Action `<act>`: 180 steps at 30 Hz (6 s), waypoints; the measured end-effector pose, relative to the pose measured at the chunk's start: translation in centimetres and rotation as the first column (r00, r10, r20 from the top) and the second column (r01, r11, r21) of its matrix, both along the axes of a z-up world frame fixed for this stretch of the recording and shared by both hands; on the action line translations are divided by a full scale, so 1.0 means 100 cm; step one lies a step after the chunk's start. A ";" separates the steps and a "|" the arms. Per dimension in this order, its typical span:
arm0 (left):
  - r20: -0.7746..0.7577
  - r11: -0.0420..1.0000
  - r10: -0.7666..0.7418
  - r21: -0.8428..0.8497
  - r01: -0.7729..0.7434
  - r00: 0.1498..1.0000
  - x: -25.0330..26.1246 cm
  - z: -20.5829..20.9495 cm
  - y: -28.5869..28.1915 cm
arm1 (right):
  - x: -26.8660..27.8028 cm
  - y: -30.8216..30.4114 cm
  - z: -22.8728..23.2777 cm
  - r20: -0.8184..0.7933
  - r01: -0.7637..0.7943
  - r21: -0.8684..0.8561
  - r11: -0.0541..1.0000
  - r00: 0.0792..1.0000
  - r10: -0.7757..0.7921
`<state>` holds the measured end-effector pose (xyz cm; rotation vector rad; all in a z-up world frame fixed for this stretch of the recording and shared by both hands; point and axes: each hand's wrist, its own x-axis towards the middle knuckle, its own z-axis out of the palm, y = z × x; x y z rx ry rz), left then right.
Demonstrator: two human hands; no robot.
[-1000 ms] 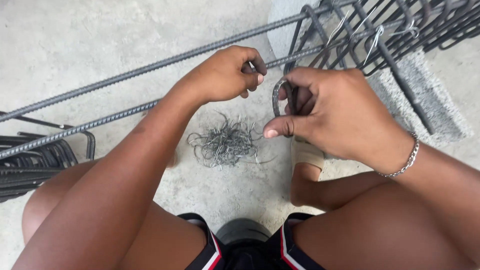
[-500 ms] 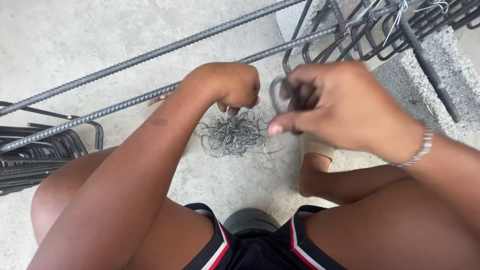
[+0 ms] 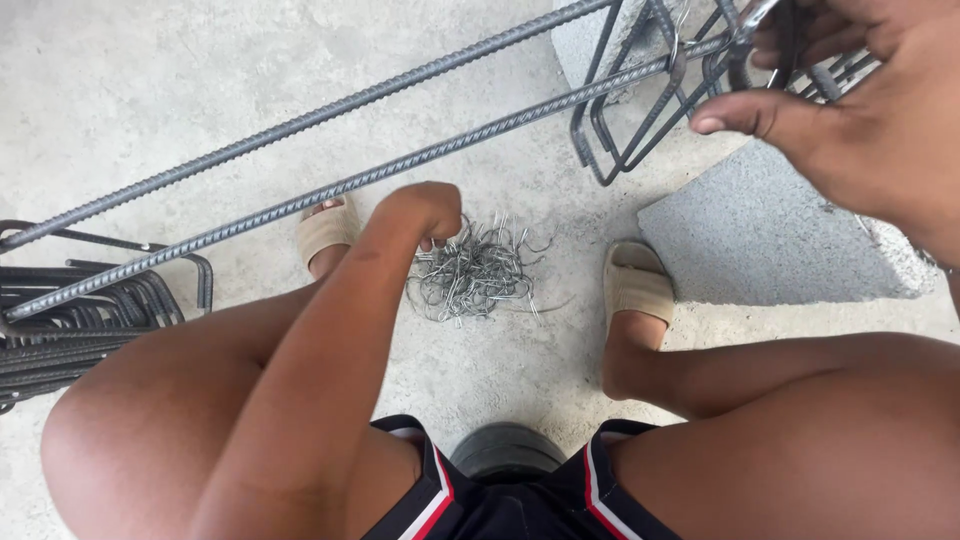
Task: Tying rebar intersections using wire ties and a metal hook tool
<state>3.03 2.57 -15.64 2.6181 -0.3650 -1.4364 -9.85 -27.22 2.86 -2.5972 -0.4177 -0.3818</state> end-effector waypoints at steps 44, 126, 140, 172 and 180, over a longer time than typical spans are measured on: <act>0.457 0.914 0.328 0.069 -0.401 0.827 -0.048 -0.235 0.109 | 0.068 -0.059 -0.026 0.061 0.091 -0.399 0.912 0.995 -0.073; 0.980 0.619 -0.158 0.196 0.761 -0.124 0.021 0.109 -0.091 | 0.064 -0.016 0.060 -0.039 0.342 0.684 0.644 0.899 -0.436; 0.794 0.767 0.218 -0.499 0.403 0.567 0.031 0.148 -0.070 | 0.064 -0.023 0.059 -0.036 0.287 0.754 0.591 0.916 -0.399; -0.481 0.708 0.111 -0.576 -0.409 0.870 -0.043 0.152 -0.081 | 0.054 -0.092 0.030 0.132 0.243 0.618 0.748 0.905 -0.404; -0.146 0.722 -0.125 -0.692 -0.011 0.981 -0.121 0.219 -0.074 | 0.096 -0.117 -0.026 -0.250 0.442 0.696 0.566 0.888 -0.386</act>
